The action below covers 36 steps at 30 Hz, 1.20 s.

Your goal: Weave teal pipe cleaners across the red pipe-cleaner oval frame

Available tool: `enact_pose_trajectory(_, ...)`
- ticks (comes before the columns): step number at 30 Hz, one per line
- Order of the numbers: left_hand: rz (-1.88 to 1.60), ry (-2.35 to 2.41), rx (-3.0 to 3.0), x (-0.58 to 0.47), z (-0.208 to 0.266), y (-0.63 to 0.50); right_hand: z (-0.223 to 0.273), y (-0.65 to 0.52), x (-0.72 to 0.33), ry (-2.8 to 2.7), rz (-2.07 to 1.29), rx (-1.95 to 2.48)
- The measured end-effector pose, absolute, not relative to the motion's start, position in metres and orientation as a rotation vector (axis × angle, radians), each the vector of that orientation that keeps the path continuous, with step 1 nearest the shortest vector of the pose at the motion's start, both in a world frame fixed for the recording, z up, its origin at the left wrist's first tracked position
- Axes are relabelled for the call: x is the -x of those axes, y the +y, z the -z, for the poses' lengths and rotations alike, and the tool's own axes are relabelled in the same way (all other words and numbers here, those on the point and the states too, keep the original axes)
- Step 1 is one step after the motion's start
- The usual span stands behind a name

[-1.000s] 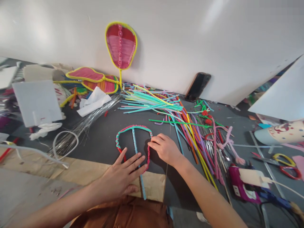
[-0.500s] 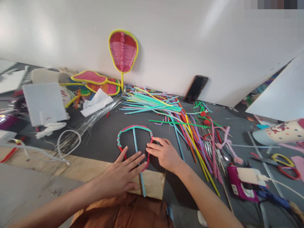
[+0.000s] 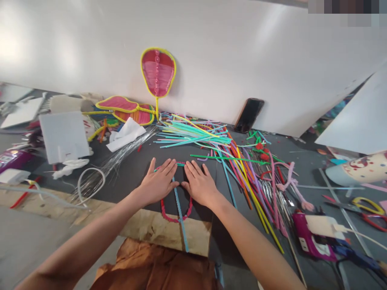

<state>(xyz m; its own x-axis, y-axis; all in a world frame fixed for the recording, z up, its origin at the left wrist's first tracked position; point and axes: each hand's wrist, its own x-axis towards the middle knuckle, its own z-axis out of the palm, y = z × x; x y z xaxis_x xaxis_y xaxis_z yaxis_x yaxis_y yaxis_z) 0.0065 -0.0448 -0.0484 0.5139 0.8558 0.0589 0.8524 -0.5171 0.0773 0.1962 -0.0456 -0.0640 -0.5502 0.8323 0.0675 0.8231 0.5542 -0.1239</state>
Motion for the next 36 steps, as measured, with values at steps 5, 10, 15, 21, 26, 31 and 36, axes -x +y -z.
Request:
enact_pose_trajectory(5,-0.129,1.497,-2.702,-0.001,0.051,-0.047,0.066,-0.046,-0.199,-2.630,-0.190,1.439)
enact_pose_trajectory(10,-0.128,1.452,-2.695,-0.006,0.053,-0.043,0.056,-0.032,-0.213,-2.542,-0.408,1.306)
enact_pose_trajectory(15,-0.271,1.141,-2.737,-0.019,0.040,-0.028,0.036,0.011,-0.243,-2.225,-0.150,1.385)
enact_pose_trajectory(21,-0.965,1.578,-2.346,-0.003,0.032,0.001,0.019,0.064,-0.249,-2.209,-0.031,1.576)
enact_pose_trajectory(26,-1.394,1.651,-2.096,0.019,0.048,0.015,0.020,0.108,-0.216,-2.294,-0.039,1.596)
enact_pose_trajectory(31,-1.578,1.677,-2.027,0.025,0.061,0.023,0.035,0.141,-0.194,-2.319,-0.057,1.676)
enact_pose_trajectory(36,-1.507,1.711,-1.935,0.025,0.066,0.025,0.040,0.148,-0.196,-2.266,-0.091,1.723)
